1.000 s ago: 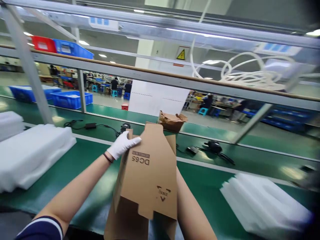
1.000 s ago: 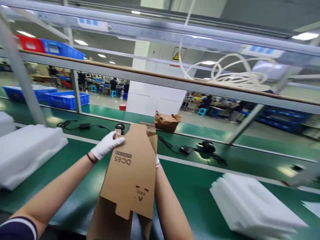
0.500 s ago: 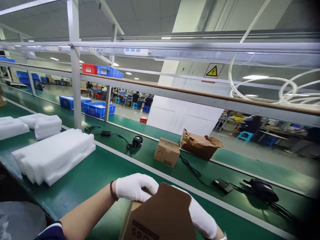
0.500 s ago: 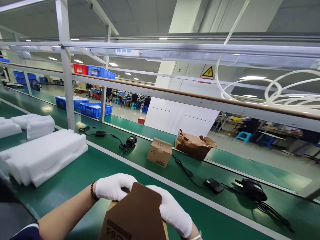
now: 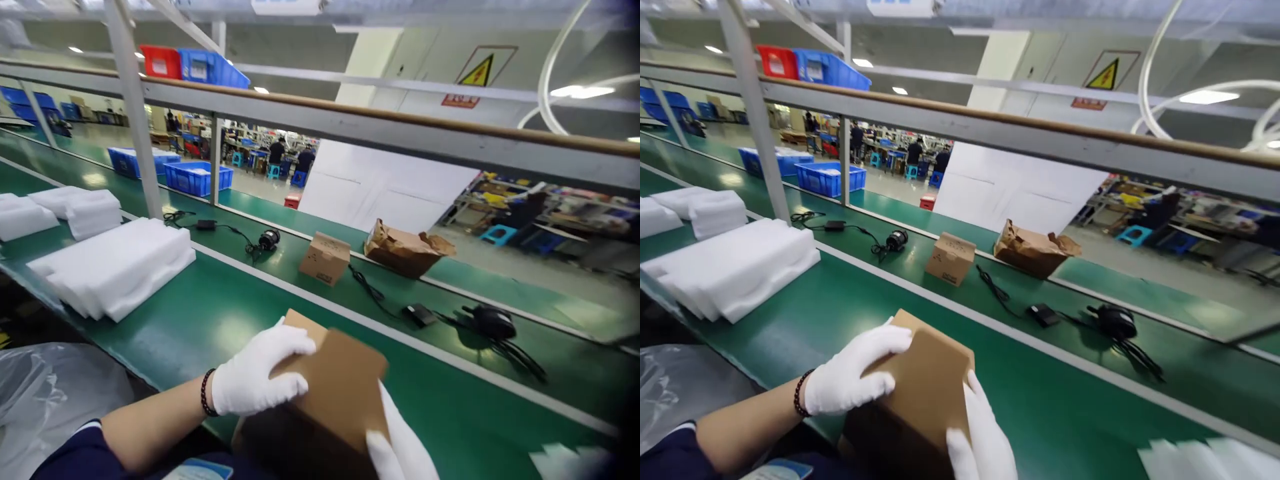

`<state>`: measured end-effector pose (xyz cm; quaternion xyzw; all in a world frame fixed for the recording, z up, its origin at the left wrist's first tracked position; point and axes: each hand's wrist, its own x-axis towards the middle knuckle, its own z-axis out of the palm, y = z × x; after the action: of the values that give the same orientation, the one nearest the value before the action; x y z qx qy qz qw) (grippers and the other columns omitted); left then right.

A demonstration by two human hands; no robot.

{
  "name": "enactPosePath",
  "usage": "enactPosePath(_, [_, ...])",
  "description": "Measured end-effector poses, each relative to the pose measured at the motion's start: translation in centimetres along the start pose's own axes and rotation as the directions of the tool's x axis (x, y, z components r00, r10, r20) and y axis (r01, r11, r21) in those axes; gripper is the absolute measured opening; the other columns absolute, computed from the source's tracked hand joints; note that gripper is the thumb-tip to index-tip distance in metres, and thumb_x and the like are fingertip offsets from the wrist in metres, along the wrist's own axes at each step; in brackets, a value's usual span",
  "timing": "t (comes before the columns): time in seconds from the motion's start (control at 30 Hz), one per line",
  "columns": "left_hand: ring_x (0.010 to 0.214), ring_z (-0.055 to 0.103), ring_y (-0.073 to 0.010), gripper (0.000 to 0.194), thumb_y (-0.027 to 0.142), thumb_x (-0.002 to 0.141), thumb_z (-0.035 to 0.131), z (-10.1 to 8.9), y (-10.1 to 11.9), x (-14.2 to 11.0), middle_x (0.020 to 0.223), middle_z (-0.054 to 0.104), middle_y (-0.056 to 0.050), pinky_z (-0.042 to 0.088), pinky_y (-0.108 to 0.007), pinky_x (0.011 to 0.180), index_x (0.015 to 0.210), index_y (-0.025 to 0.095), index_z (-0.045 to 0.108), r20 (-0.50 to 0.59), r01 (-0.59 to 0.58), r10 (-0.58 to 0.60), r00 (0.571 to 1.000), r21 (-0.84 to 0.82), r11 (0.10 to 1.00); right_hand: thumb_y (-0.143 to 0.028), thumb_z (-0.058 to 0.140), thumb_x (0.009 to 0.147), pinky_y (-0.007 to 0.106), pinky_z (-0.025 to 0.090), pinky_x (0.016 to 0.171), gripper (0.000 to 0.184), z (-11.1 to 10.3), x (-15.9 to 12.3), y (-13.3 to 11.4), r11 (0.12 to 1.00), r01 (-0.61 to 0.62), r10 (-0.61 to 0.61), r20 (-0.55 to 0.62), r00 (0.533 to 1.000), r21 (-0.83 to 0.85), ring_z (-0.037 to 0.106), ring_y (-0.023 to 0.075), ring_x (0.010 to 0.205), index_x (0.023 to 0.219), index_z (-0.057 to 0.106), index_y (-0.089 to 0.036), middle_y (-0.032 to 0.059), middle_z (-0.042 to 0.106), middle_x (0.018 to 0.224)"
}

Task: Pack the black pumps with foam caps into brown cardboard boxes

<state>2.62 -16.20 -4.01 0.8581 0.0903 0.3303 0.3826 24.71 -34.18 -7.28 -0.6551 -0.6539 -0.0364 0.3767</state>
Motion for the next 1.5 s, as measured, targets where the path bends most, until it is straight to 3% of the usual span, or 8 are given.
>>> enactPosePath(0.13, [0.144,0.038,-0.0279,0.055,0.042,0.101,0.037,-0.2,-0.2,-0.5,0.155,0.038,-0.015,0.031,-0.049,0.119,0.152,0.023,0.029,0.076,-0.018,0.01,0.997,0.108,0.994,-0.032,0.035,0.103,0.041,0.047,0.109,0.053,-0.5,0.2,-2.2,0.997,0.036,-0.035,0.007,0.999,-0.073,0.041,0.0283,0.14,0.155,0.033,-0.024,0.0072,0.036,0.157])
enactPosePath(0.43, [0.125,0.053,-0.0335,0.051,0.062,0.083,0.065,-1.6,0.2,1.7,0.106,0.073,-0.009,0.022,-0.063,0.117,0.111,0.02,0.067,0.552,-0.369,0.151,0.82,0.306,0.878,-0.047,0.074,0.085,0.053,0.023,0.12,0.037,-0.9,2.4,-2.5,0.924,0.377,-0.368,0.127,0.921,-0.059,0.07,0.0242,0.098,0.11,0.065,-0.02,0.0062,0.075,0.102])
enactPosePath(0.6, [0.137,0.044,-0.034,0.063,0.06,0.082,0.068,-2.6,-2.0,0.3,0.135,0.061,-0.014,0.03,-0.057,0.118,0.13,0.019,0.06,0.319,-0.317,0.22,0.922,0.296,0.901,-0.07,0.052,0.09,0.057,0.021,0.12,0.066,1.8,0.1,0.7,0.934,-0.001,0.051,-0.13,0.99,0.358,0.039,0.0318,0.141,0.142,0.049,-0.029,0.0097,0.046,0.151])
enactPosePath(0.7, [0.14,0.042,-0.0334,0.058,0.053,0.083,0.07,-4.8,-4.3,-1.9,0.151,0.046,-0.012,0.035,-0.052,0.117,0.133,0.024,0.06,0.103,-0.097,0.073,0.992,0.246,0.964,-0.076,0.04,0.091,0.057,0.031,0.116,0.078,5.5,-1.5,3.6,0.554,-0.282,0.459,-0.005,0.888,0.784,0.033,0.0318,0.145,0.154,0.029,-0.031,0.0107,0.029,0.16])
enactPosePath(0.8, [0.14,0.044,-0.0313,0.053,0.051,0.086,0.067,-6.4,-6.6,-4.3,0.15,0.049,-0.01,0.035,-0.047,0.119,0.132,0.025,0.062,-0.158,0.137,-0.13,0.979,0.031,0.99,-0.07,0.056,0.086,0.055,0.038,0.112,0.082,9.0,-1.6,5.0,0.248,-0.453,0.508,0.283,0.814,0.856,0.042,0.032,0.139,0.153,0.031,-0.029,0.0115,0.038,0.156])
enactPosePath(1.07, [0.131,0.052,-0.0328,0.067,0.063,0.091,0.049,-6.5,-8.0,-5.9,0.139,0.057,-0.016,0.04,-0.05,0.114,0.135,0.013,0.055,-0.645,0.506,-0.325,0.691,0.11,0.856,-0.038,0.063,0.071,0.036,0.056,0.074,0.042,10.1,4.1,3.8,0.71,-0.563,0.528,0.209,0.823,0.423,0.067,0.0261,0.082,0.106,0.064,-0.016,0.0075,0.073,0.092])
enactPosePath(1.23, [0.142,0.034,-0.0403,0.076,0.058,0.08,0.066,-5.2,-2.6,-1.0,0.148,0.046,-0.017,0.03,-0.057,0.116,0.142,0.018,0.045,-0.089,0.085,-0.025,0.996,0.776,0.625,-0.033,0.048,0.077,0.033,0.05,0.058,0.034,7.2,6.5,2.2,0.925,-0.354,0.355,-0.018,0.935,-0.135,0.062,0.0232,0.057,0.102,0.066,-0.017,0.0053,0.067,0.068])
enactPosePath(1.5, [0.083,0.064,-0.0325,0.032,0.012,0.091,0.034,-4.2,-1.7,7.7,0.088,0.064,-0.017,0.044,-0.037,0.066,0.103,0.014,0.063,-0.041,0.141,-0.33,0.943,0.948,0.285,-0.04,0.049,0.079,0.035,0.054,0.064,0.046,5.2,7.4,2.3,0.898,-0.427,0.417,-0.109,0.903,-0.107,0.068,0.0269,0.072,0.116,0.06,-0.015,0.0099,0.072,0.087])
